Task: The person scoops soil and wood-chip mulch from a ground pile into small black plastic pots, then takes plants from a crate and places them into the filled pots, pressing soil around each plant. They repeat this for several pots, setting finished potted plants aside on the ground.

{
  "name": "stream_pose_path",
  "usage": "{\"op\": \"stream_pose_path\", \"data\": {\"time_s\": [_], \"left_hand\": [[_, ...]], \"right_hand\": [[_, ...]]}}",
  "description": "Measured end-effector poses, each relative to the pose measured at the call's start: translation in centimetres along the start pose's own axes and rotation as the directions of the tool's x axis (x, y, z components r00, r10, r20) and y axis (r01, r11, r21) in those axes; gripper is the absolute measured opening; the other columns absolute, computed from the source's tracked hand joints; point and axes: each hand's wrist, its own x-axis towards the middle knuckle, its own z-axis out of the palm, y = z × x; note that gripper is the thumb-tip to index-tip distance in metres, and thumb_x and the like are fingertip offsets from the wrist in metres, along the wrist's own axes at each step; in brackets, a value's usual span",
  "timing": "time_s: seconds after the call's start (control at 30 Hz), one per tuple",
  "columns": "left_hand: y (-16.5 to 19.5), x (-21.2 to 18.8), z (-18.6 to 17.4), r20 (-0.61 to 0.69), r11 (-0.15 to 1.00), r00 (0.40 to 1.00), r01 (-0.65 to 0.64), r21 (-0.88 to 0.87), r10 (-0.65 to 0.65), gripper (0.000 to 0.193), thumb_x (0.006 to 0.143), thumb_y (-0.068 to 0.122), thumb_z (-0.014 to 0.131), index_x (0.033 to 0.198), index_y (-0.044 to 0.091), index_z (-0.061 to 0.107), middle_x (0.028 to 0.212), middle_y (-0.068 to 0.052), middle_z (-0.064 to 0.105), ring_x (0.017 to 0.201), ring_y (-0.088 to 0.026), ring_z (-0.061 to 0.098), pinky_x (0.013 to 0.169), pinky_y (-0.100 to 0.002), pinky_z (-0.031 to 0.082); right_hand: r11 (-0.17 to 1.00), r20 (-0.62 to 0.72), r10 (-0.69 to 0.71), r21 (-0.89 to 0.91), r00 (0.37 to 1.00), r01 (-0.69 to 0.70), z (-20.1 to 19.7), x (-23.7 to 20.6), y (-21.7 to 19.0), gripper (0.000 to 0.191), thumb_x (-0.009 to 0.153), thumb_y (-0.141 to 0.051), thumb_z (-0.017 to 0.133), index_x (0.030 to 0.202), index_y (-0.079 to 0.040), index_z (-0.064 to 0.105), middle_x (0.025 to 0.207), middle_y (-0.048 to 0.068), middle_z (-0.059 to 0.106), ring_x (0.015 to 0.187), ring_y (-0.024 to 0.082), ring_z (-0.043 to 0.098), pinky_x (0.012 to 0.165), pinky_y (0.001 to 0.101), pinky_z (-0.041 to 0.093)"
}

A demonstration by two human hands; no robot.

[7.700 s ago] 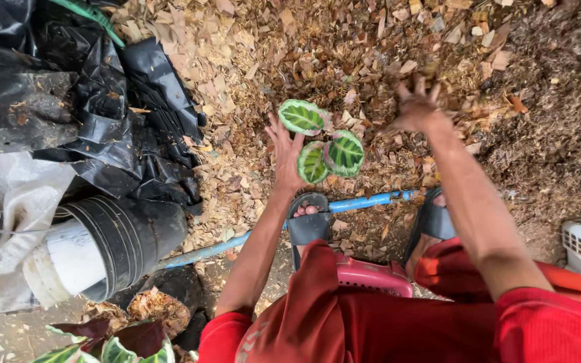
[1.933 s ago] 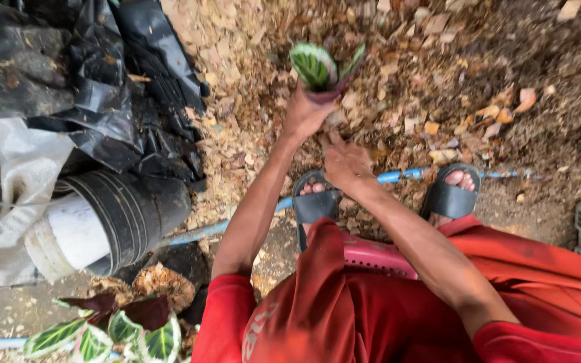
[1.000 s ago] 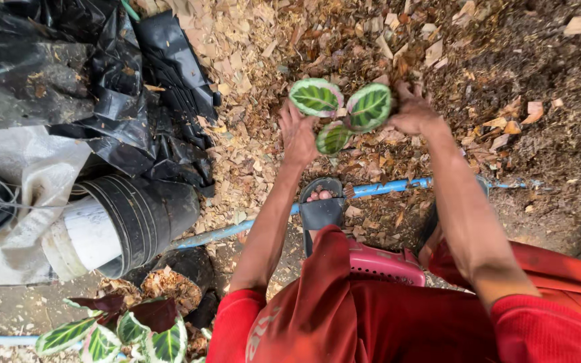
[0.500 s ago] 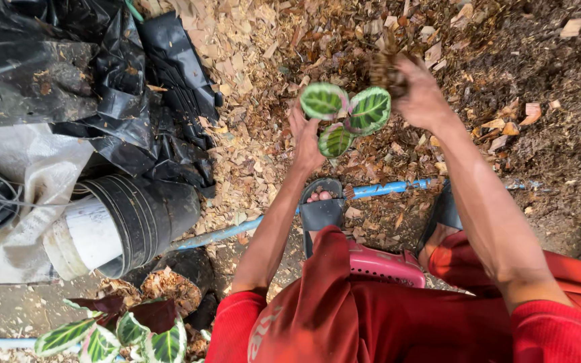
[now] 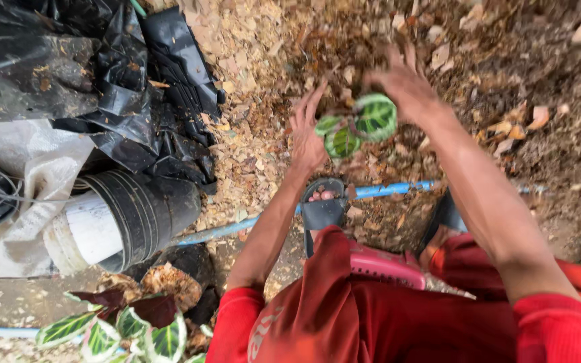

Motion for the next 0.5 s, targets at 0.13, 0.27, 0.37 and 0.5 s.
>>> {"op": "stream_pose_path", "data": {"time_s": [0.13,0.27,0.37,0.5], "left_hand": [[-0.1,1.0,-0.3,0.063,1.000,0.998,0.021,-0.008,-0.021,0.078,0.074,0.056,0.079,0.136,0.016,0.053,0.141,-0.012,0.055,0.135,-0.027,0.050,0.124,-0.055,0.025],[-0.6,0.8,0.5,-0.048,0.977,0.987,-0.141,0.157,0.150,0.058,0.094,0.043,0.070,0.135,0.006,0.052,0.114,-0.016,0.072,0.111,-0.031,0.070,0.130,-0.054,0.020],[-0.7,0.4,1.8,-0.067,0.986,0.997,-0.014,0.169,0.025,0.057,0.088,0.028,0.059,0.135,-0.003,0.048,0.103,-0.019,0.074,0.102,-0.029,0.074,0.137,-0.053,0.018],[-0.2,0.5,2.5,-0.277,0.973,0.942,-0.139,0.182,0.186,0.052,0.105,0.036,0.061,0.135,-0.004,0.046,0.096,-0.021,0.072,0.102,-0.033,0.073,0.136,-0.051,0.017]], "right_hand": [[0.963,0.034,0.044,0.266,0.998,-0.052,1.9,3.8,0.6,0.063,0.079,-0.039,0.088,0.135,-0.042,0.058,0.165,0.018,-0.009,0.153,0.044,-0.020,0.121,0.0677,-0.013],[1.000,-0.215,-0.024,0.006,0.976,0.025,4.7,1.0,2.9,0.079,0.075,0.013,0.055,0.134,-0.038,0.070,0.178,0.015,-0.015,0.155,0.039,-0.025,0.124,0.0582,-0.015],[0.952,-0.120,0.305,0.059,0.945,-0.300,7.0,-2.6,4.1,0.055,0.090,-0.021,0.055,0.144,-0.030,0.062,0.171,0.025,-0.013,0.149,0.043,-0.026,0.116,0.0648,-0.019],[0.959,-0.109,0.271,0.109,0.956,-0.260,8.3,-6.8,3.5,0.049,0.110,-0.043,0.044,0.147,-0.014,0.059,0.170,0.035,0.001,0.158,0.049,-0.013,0.126,0.0620,-0.011]]}}
